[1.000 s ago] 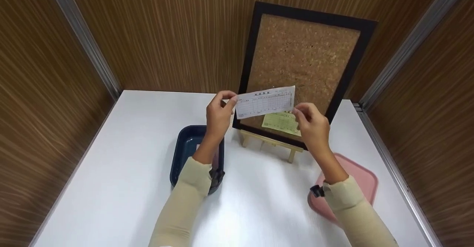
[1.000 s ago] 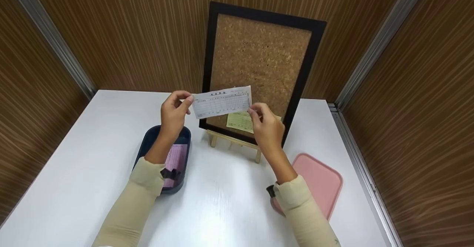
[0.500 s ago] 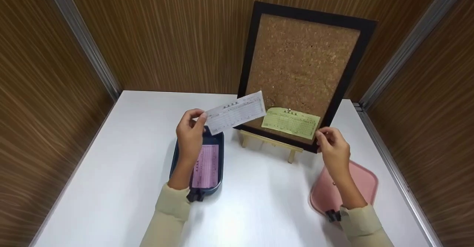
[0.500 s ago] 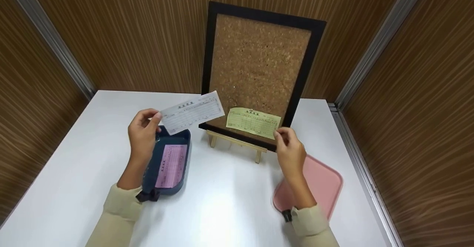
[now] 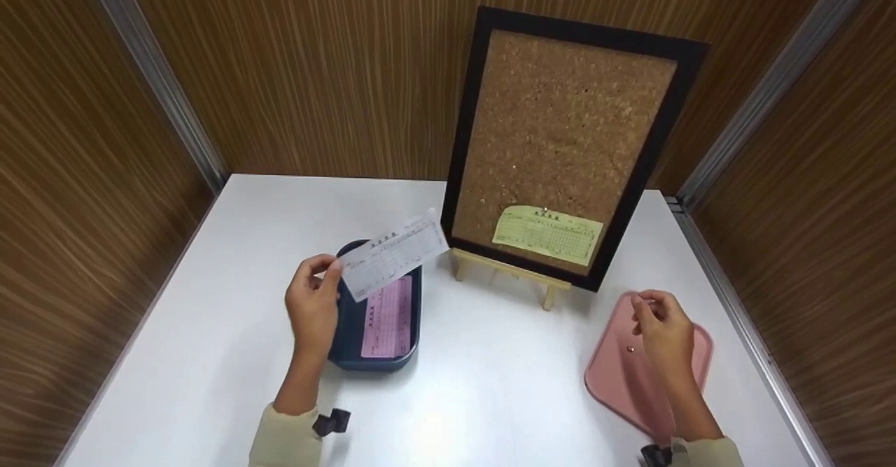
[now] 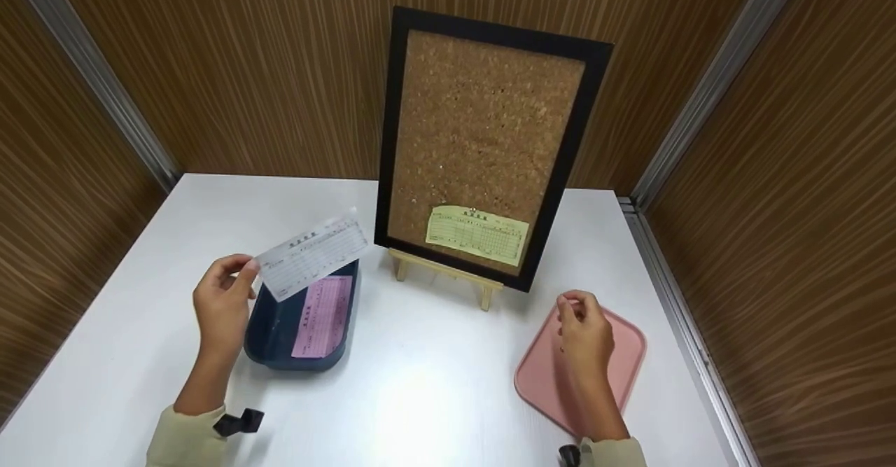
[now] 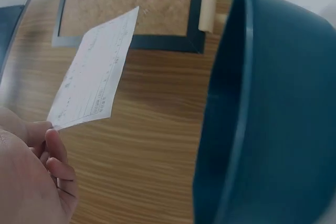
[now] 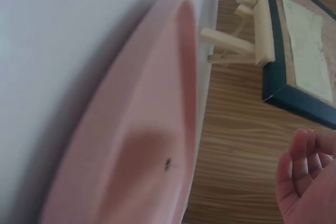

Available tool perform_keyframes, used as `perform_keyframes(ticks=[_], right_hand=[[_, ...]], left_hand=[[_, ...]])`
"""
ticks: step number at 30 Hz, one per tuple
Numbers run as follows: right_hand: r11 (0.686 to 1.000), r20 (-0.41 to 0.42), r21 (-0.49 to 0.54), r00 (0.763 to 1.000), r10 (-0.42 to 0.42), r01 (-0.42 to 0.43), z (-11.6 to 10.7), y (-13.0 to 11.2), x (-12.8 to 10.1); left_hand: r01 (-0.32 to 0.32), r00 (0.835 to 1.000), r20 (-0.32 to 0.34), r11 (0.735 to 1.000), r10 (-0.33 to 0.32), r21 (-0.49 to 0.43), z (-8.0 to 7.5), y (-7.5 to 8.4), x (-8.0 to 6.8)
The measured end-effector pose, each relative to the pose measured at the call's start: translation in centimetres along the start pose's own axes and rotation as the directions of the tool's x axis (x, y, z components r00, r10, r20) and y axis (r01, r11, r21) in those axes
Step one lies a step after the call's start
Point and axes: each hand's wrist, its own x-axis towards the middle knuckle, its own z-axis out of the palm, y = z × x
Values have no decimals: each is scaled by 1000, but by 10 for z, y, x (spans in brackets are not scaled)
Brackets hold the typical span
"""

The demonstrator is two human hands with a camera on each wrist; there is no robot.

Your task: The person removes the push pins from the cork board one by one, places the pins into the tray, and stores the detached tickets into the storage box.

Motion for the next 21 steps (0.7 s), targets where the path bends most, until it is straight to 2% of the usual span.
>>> perform_keyframes(ticks=[6,12,16,21], right_hand=[[994,21,-99,999,39,-36,-9,17,-5],[985,42,-158,996,77,-70,-16,30,-8],[983,104,-167,990,98,-80,-18,36,-9],[980,167,-177,979,119,-89,-19,42,-10]], left_hand=[[75,996,-61,989,-68,126,-10,-16,-6],[188,980,-121,945,-160,270,-10,-31,-11],[225,971,-149,916,-184,333,-11,-39,-10],[231,970,-163,894,-180,385,-12,-47,-12]])
